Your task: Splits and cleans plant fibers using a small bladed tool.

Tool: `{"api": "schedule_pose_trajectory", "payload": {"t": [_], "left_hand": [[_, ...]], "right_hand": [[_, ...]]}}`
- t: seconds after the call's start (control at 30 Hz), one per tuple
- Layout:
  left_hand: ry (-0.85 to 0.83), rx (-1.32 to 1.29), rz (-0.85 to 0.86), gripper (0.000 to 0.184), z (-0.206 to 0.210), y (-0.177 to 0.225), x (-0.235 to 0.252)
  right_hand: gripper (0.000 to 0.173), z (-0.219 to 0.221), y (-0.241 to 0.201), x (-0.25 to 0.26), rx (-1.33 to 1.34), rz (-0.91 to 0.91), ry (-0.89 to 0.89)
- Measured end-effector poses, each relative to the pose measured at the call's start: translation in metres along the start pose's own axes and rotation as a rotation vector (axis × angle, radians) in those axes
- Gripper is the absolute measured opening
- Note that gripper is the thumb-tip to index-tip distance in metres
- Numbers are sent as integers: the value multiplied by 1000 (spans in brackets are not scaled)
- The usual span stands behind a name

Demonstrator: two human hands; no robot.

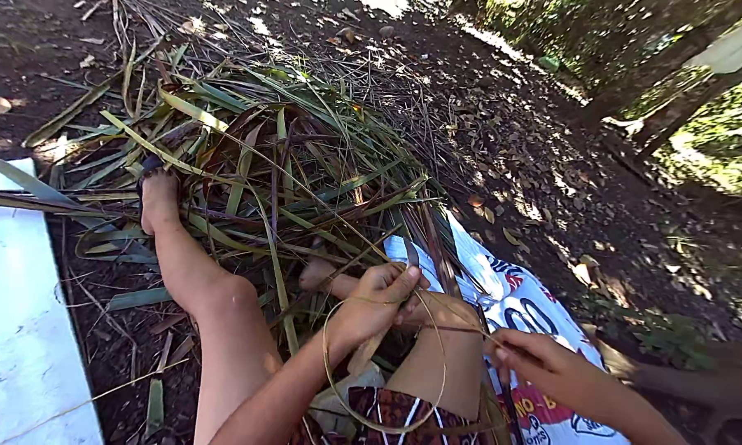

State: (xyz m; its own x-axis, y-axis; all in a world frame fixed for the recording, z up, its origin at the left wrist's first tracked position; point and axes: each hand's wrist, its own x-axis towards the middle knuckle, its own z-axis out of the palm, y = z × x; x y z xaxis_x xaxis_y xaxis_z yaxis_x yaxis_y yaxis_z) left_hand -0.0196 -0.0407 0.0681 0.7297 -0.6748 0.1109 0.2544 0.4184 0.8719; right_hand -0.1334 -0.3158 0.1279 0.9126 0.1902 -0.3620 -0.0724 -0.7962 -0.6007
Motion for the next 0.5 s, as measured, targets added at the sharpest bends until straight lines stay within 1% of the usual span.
{"api": "schedule_pose_trajectory", "payload": {"t": [0.03,0.1,0.2,0.3,0.37,0.4,0.43,0.5], "left_hand": [[-3,14,-10,31,5,-6,2],[-25,26,-34,29,13,-15,3],[-61,23,-71,27,19,-22,1],[-149,-10,-87,29,11,-23,-2],[-227,-43,-75,31,2,-26,-3],[-246,-67,-72,35,0,-29,-3],[-252,-93,-78,44,-2,-30,-4],[-276,-157,-85,71,-5,-33,-4]], "right_hand": [[32,9,-2,7,68,15,6],[32,26,-8,21,183,-32,77],[29,39,-5,38,275,-189,141],[31,46,5,41,194,-304,224],[35,53,6,37,92,-325,298],[37,57,4,35,64,-333,322],[38,60,3,34,50,-346,339],[41,65,1,30,54,-384,366]]}}
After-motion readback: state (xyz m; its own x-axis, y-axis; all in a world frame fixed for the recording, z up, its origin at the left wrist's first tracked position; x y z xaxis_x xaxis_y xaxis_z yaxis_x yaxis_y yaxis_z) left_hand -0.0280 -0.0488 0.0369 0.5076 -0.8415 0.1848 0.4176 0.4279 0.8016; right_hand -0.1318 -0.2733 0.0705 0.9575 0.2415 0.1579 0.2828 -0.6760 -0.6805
